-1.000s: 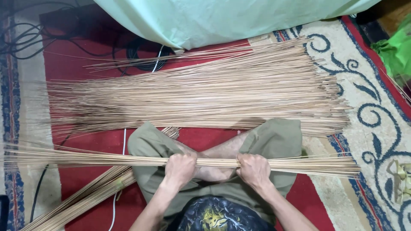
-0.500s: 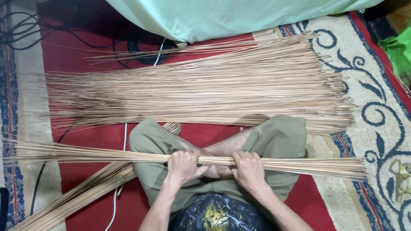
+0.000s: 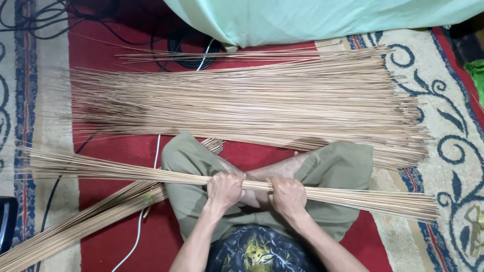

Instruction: Organizing and aligning long rattan sticks by gathering them into bundles and tapping them against the floor.

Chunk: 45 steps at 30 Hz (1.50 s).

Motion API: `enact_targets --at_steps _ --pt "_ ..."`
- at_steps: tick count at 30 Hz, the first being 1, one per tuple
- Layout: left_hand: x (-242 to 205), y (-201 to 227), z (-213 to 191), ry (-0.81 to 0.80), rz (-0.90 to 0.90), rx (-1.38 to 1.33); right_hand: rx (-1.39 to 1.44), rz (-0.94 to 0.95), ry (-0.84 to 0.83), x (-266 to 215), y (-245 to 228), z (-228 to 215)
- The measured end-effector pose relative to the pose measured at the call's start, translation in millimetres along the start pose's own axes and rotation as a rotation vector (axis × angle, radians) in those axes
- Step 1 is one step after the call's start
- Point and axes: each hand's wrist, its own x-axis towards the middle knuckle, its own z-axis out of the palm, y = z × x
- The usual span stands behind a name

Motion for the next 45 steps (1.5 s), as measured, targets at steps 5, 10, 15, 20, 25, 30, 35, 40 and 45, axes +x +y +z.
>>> enact_targets --at_steps 5,10,15,20,25,30,35,40,45 --pt "-14 -18 -2 0.054 -0.020 0.030 -0.084 0.005 0.046 -23 52 -9" --pt "-33 -29 -32 0.131 -0.055 0.035 -0.201 -0.137 -0.067 -31 75 -61" --pt "-65 -34 -59 0.220 -0.140 0.034 -0.254 -0.138 -0.053 -17 84 -70" --pt "-109 -59 -75 0.307 -0.228 0.151 -0.253 -0.236 -0.104 14 72 -63" --pt "-146 -93 -95 0.394 -0.325 0.183 -0.166 -0.392 -0.053 56 23 -49" --pt "-168 -113 -122 0.379 -0.508 0.257 -0.120 -0.502 -0.019 112 -31 -45" --pt "-171 -78 -148 0.364 -0.564 0.351 -0.056 -0.518 0.001 137 -39 -59" --pt "-182 -54 -154 0.304 -0.661 0.305 -0.036 -0.529 -0.024 141 -38 -48" --pt "-203 -49 -148 0.274 -0.682 0.333 0.056 -0.555 -0.041 129 -50 -47"
